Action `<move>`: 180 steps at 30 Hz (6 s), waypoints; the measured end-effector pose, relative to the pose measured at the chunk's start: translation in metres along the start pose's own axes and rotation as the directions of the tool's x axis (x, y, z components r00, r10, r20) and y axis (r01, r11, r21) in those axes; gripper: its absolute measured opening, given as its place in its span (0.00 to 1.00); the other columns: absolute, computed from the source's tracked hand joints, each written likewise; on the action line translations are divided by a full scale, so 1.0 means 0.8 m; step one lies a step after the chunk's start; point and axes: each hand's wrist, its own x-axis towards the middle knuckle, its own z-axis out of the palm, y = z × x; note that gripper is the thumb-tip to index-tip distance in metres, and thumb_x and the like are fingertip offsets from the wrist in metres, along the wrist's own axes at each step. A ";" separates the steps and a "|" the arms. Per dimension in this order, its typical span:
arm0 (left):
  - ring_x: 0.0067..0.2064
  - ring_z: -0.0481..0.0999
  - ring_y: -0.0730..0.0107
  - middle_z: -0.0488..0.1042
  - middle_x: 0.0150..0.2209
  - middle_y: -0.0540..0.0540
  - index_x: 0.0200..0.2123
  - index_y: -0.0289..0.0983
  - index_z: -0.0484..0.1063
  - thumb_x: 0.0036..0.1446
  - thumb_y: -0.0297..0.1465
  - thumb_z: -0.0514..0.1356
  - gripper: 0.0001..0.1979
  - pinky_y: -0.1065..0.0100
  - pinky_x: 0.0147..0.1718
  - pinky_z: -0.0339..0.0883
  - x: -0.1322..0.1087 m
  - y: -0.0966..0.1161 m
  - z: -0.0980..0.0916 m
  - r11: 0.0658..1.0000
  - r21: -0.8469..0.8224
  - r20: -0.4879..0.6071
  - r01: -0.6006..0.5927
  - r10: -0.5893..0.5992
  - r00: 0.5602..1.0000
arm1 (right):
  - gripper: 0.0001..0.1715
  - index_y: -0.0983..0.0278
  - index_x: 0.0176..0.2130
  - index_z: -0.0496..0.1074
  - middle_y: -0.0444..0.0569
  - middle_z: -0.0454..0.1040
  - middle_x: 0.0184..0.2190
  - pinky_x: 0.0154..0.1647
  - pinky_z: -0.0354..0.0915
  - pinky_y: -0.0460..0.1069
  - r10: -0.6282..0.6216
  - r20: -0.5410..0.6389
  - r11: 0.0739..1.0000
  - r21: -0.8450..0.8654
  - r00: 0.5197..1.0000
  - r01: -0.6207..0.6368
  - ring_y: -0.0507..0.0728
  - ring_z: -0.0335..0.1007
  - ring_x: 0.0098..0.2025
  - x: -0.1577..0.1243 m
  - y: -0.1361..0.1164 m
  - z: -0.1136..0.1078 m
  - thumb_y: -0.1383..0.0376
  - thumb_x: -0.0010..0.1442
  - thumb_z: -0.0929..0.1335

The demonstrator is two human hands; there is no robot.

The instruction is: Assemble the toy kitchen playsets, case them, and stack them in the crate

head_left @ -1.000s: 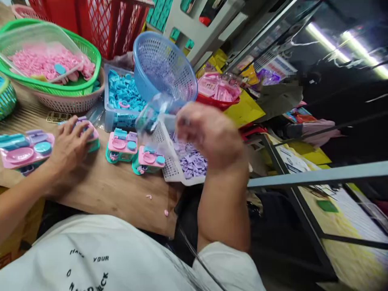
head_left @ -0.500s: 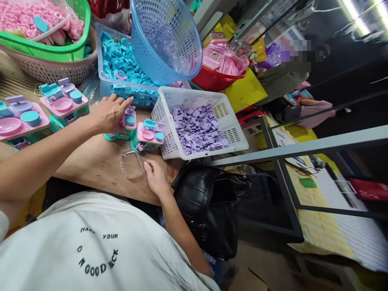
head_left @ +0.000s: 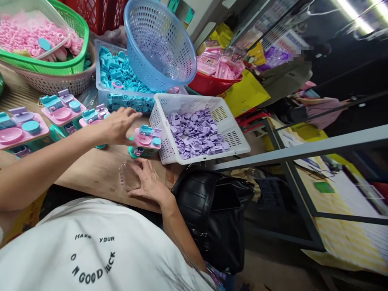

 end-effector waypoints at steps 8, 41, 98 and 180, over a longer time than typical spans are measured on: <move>0.64 0.69 0.44 0.64 0.66 0.28 0.74 0.30 0.43 0.52 0.42 0.70 0.56 0.55 0.60 0.66 0.027 -0.010 0.085 0.981 -0.190 -0.158 -0.038 0.008 0.987 | 0.64 0.53 0.71 0.58 0.56 0.56 0.68 0.75 0.57 0.62 0.052 -0.093 0.941 0.338 0.994 -0.018 0.65 0.55 0.73 -0.023 0.011 0.014 0.52 0.43 0.83; 0.64 0.59 0.30 0.55 0.66 0.27 0.76 0.34 0.31 0.38 0.58 0.73 0.76 0.34 0.63 0.55 -0.033 0.003 0.173 0.773 -0.634 -0.257 -0.027 -0.178 0.950 | 0.60 0.50 0.72 0.50 0.57 0.46 0.70 0.58 0.74 0.65 -0.111 -0.358 0.991 -0.113 0.927 0.075 0.71 0.51 0.72 0.065 -0.020 -0.088 0.54 0.52 0.79; 0.53 0.69 0.42 0.70 0.54 0.33 0.59 0.33 0.61 0.41 0.54 0.69 0.48 0.48 0.52 0.64 -0.032 0.011 0.162 0.742 -0.670 -0.253 0.016 -0.249 0.935 | 0.52 0.52 0.69 0.58 0.54 0.58 0.60 0.66 0.67 0.68 -0.043 -0.099 0.987 -0.159 0.994 0.027 0.67 0.62 0.65 0.090 -0.013 -0.096 0.50 0.52 0.78; 0.58 0.66 0.42 0.67 0.59 0.33 0.62 0.34 0.57 0.39 0.41 0.74 0.49 0.47 0.58 0.63 -0.041 0.007 0.157 0.690 -0.720 -0.263 -0.068 -0.181 0.948 | 0.58 0.55 0.70 0.55 0.56 0.56 0.61 0.68 0.65 0.65 0.042 0.207 0.941 -0.338 0.977 0.031 0.68 0.60 0.66 0.112 -0.036 -0.127 0.56 0.47 0.79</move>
